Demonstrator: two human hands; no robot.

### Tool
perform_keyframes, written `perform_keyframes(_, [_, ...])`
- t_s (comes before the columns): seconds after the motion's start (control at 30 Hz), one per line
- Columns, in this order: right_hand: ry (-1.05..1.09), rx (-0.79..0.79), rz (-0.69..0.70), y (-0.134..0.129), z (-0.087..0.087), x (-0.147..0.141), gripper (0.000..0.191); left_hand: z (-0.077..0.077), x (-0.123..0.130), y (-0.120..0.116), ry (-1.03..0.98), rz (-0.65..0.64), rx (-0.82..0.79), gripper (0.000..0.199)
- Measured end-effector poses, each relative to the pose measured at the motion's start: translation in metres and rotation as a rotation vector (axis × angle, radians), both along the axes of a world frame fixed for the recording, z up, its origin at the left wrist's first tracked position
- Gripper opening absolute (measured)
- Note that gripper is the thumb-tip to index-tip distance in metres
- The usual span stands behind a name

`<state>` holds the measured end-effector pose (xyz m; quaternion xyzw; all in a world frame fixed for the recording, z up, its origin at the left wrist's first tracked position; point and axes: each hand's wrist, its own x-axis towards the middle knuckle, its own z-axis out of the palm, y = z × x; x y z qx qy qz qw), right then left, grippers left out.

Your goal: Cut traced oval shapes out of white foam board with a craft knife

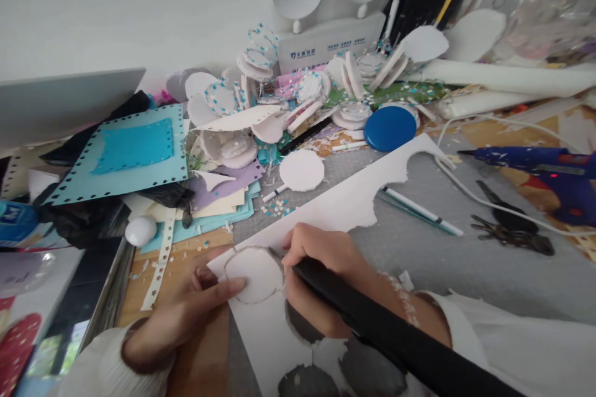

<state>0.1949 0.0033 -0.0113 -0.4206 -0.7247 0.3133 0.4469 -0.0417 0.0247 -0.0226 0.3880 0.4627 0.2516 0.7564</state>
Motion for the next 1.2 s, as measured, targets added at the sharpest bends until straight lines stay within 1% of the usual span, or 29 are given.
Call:
perform_keyframes(0.2, [0.003,-0.067,-0.018,0.000,0.000,-0.003,0.024,0.002,0.001,0.000,0.009,-0.004,-0.004,0.034])
perform_keyframes(0.3, [-0.023,-0.077,-0.041,0.001,0.002,-0.006,0.019,0.003,0.002,0.000,-0.014,-0.017,0.002,0.036])
perform_keyframes(0.43, [-0.051,-0.112,-0.026,0.001,-0.001,-0.004,0.019,0.004,0.002,0.000,0.009,-0.013,0.014,0.036])
perform_keyframes(0.53, [-0.023,-0.174,-0.030,0.002,-0.004,-0.001,0.019,0.004,0.003,0.000,0.002,-0.016,0.010,0.036])
perform_keyframes(0.63, [-0.006,-0.241,-0.058,0.003,-0.004,-0.001,0.019,0.005,0.004,-0.001,-0.016,-0.019,0.013,0.037])
perform_keyframes(0.77, [-0.011,-0.356,-0.088,0.002,0.002,-0.005,0.013,0.008,0.006,0.000,0.092,0.004,0.061,0.039])
perform_keyframes(0.87, [-0.018,-0.413,-0.080,0.001,0.009,-0.007,0.013,0.009,0.007,0.002,0.158,-0.011,0.100,0.038])
perform_keyframes(0.93, [-0.034,-0.392,-0.049,0.001,0.013,-0.006,0.015,0.008,0.007,0.003,0.157,-0.016,0.097,0.037])
perform_keyframes(1.07, [-0.095,-0.277,0.048,0.004,0.024,0.000,0.014,0.006,0.006,0.003,0.124,-0.012,0.083,0.033])
perform_keyframes(1.13, [-0.094,-0.273,0.045,0.005,0.026,0.002,0.012,0.005,0.006,0.003,0.115,-0.007,0.085,0.033])
perform_keyframes(1.2, [-0.092,-0.330,-0.002,0.004,0.026,0.002,0.014,0.005,0.006,0.002,0.109,-0.006,0.097,0.034])
